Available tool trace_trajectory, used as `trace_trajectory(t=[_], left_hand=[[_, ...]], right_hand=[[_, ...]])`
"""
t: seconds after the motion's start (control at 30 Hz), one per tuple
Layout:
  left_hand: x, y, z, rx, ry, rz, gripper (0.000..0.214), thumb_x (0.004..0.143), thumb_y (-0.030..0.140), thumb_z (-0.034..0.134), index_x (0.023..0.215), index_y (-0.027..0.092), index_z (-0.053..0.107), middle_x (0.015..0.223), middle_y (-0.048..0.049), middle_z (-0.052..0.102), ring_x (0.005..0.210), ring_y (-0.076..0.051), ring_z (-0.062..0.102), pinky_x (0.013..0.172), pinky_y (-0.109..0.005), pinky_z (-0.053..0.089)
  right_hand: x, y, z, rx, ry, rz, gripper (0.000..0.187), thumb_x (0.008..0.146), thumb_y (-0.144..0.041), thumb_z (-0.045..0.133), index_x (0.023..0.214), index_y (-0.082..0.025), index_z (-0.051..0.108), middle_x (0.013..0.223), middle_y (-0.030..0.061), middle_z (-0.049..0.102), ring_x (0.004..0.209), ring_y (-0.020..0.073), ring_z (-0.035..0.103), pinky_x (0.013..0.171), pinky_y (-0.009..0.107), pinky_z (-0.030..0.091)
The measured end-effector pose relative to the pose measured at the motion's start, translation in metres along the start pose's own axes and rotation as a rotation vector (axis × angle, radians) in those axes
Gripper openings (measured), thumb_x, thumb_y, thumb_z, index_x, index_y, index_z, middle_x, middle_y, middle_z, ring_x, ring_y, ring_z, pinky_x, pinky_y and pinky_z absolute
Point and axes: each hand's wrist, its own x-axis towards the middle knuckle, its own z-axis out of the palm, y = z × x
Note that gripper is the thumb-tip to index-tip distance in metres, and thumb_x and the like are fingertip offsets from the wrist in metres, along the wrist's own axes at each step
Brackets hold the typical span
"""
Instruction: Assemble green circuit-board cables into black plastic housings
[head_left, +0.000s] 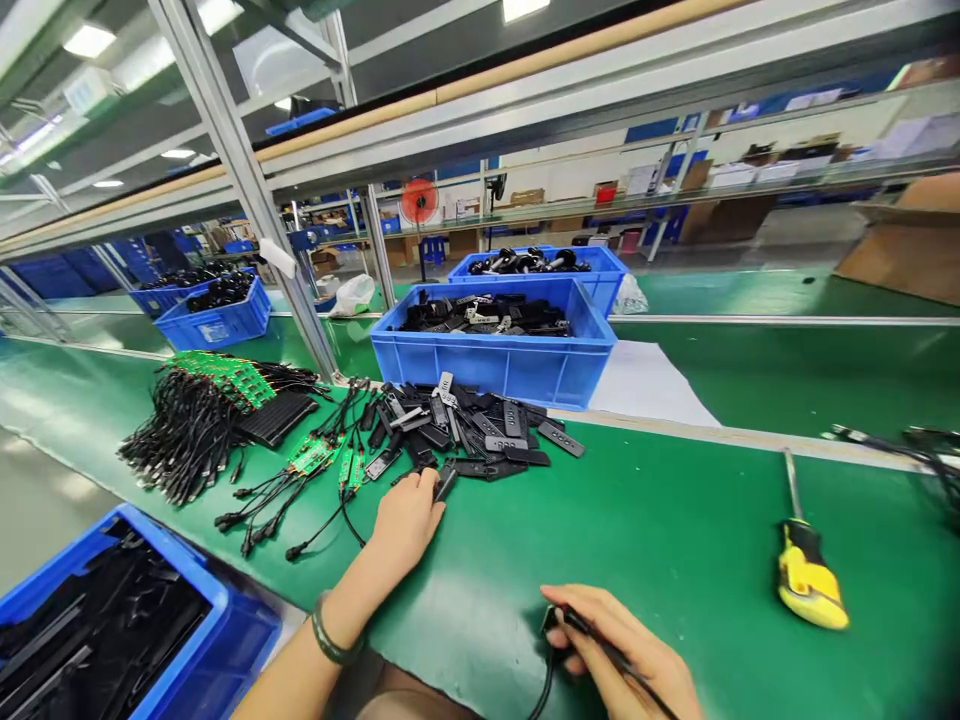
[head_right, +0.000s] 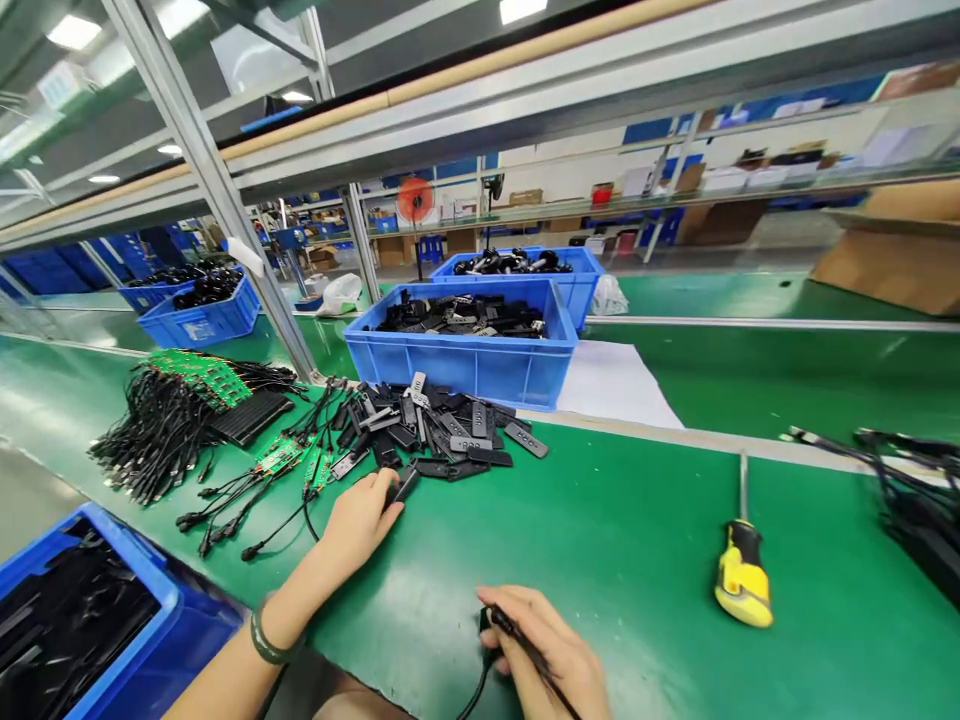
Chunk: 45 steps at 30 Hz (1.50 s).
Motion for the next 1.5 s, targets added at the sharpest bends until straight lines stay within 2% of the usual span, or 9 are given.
trace_trajectory(t=[0.1,0.2,0.3,0.53,0.7,1.07,1.2,1.37,1.5], left_hand=[[-0.015,-0.002,0.006,-0.31,0.006,0.041,0.033,0.093,0.023,0.05,0.126,0.018,0.046,0.105,-0.0085,0.061,0.092,-0.019,0.063,0.082,-0.033,0.051],[-0.031,0.006,0.02,-1.056,-0.134,-0.017,0.045,0.09,0.039,0.056,0.128,0.015,0.049,0.1,-0.0084,0.061,0.086,-0.018,0.064,0.076,-0.03,0.052],[-0.047,0.022,0.036,-1.536,-0.292,-0.165,0.059,0.078,0.048,0.073,0.123,0.012,0.058,0.101,-0.0111,0.065,0.084,-0.017,0.066,0.077,-0.029,0.052],[-0.074,0.05,0.046,-1.871,-0.503,-0.209,0.045,0.077,0.038,0.079,0.11,0.01,0.071,0.095,-0.013,0.071,0.078,-0.014,0.066,0.075,-0.025,0.053],[-0.086,0.054,0.047,-1.951,-0.626,-0.207,0.049,0.076,0.041,0.08,0.112,0.009,0.072,0.093,-0.0132,0.071,0.074,-0.012,0.066,0.069,-0.02,0.053],[-0.095,0.06,0.045,-1.975,-0.606,-0.234,0.05,0.077,0.041,0.079,0.114,0.009,0.07,0.091,-0.0127,0.072,0.075,-0.013,0.069,0.072,-0.021,0.055],[-0.096,0.066,0.05,-1.794,-0.461,-0.175,0.053,0.076,0.046,0.079,0.111,0.009,0.067,0.09,-0.011,0.07,0.072,-0.014,0.068,0.07,-0.023,0.056],[-0.097,0.064,0.058,-1.429,-0.242,-0.064,0.045,0.087,0.054,0.062,0.098,0.01,0.059,0.072,-0.0049,0.065,0.057,-0.01,0.061,0.057,-0.02,0.053],[-0.1,0.06,0.06,-1.224,-0.182,-0.012,0.034,0.094,0.049,0.052,0.096,0.015,0.052,0.074,-0.0053,0.067,0.057,-0.01,0.061,0.056,-0.02,0.052]], right_hand=[[0.0,0.005,-0.007,-0.314,-0.027,-0.296,0.019,0.091,-0.032,0.06,0.101,-0.029,0.076,0.096,0.0056,0.074,0.084,0.0188,0.071,0.071,0.022,0.057],[0.003,0.003,-0.011,-0.442,-0.105,-0.415,0.022,0.092,-0.023,0.057,0.104,-0.029,0.074,0.096,0.0048,0.075,0.088,0.0193,0.071,0.076,0.024,0.057],[0.007,-0.002,-0.012,-0.457,-0.119,-0.361,0.02,0.092,-0.025,0.058,0.103,-0.028,0.075,0.097,0.0045,0.075,0.086,0.0188,0.072,0.076,0.023,0.058],[0.01,-0.029,-0.004,-0.158,0.089,-0.109,0.012,0.08,-0.034,0.072,0.086,-0.024,0.074,0.077,0.0013,0.07,0.065,0.0149,0.069,0.058,0.016,0.055],[0.015,-0.037,0.005,-0.009,0.093,-0.025,0.013,0.075,-0.034,0.074,0.079,-0.022,0.073,0.073,0.0012,0.069,0.057,0.0137,0.066,0.053,0.016,0.054],[0.013,-0.027,0.009,-0.191,0.094,-0.122,0.012,0.082,-0.034,0.067,0.081,-0.022,0.071,0.088,0.004,0.057,0.062,0.0131,0.058,0.054,0.024,0.051],[0.013,-0.018,0.014,-0.237,0.1,-0.092,0.014,0.082,-0.035,0.066,0.084,-0.022,0.07,0.096,0.0047,0.053,0.064,0.0125,0.056,0.057,0.025,0.052],[0.009,-0.01,0.023,-0.048,0.009,0.137,0.041,0.086,-0.041,0.059,0.122,-0.022,0.059,0.09,0.0037,0.06,0.067,0.0158,0.062,0.059,0.026,0.054],[0.006,-0.01,0.026,-0.007,-0.026,0.172,0.03,0.086,-0.042,0.056,0.105,-0.019,0.062,0.077,0.0014,0.064,0.059,0.0153,0.061,0.057,0.025,0.053]])
